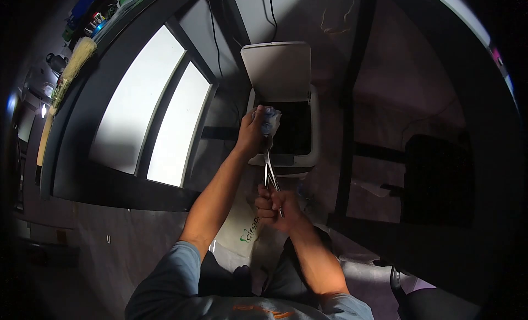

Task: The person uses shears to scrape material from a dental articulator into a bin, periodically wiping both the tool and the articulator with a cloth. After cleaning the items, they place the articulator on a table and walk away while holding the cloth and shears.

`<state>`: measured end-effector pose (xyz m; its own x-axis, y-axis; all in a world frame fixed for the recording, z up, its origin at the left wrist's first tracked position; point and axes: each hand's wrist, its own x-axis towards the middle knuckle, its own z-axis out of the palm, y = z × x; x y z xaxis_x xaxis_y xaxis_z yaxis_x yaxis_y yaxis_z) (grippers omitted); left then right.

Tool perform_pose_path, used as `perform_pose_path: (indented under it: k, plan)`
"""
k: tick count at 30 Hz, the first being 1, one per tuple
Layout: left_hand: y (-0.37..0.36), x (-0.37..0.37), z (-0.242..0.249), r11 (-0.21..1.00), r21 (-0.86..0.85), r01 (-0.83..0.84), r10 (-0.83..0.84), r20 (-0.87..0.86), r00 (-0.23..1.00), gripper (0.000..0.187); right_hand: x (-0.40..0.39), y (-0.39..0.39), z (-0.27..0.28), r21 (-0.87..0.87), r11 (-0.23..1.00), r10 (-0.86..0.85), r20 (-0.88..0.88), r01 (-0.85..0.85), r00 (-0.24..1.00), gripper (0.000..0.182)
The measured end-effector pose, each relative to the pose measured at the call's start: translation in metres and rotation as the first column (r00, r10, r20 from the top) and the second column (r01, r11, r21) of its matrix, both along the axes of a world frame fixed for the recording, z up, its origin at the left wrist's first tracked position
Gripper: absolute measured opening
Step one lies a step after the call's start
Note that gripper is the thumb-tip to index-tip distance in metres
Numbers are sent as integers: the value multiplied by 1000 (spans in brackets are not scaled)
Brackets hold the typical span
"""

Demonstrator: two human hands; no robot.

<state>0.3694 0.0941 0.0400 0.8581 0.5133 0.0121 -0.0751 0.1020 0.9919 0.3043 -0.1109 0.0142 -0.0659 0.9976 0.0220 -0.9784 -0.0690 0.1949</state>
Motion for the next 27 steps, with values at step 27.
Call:
perform_pose_path:
  k: [27]
  plan:
    - [27, -6, -3, 975, -212, 73, -69, 28, 997, 62, 7, -4, 12, -60, 977, -144, 525, 206, 839, 77]
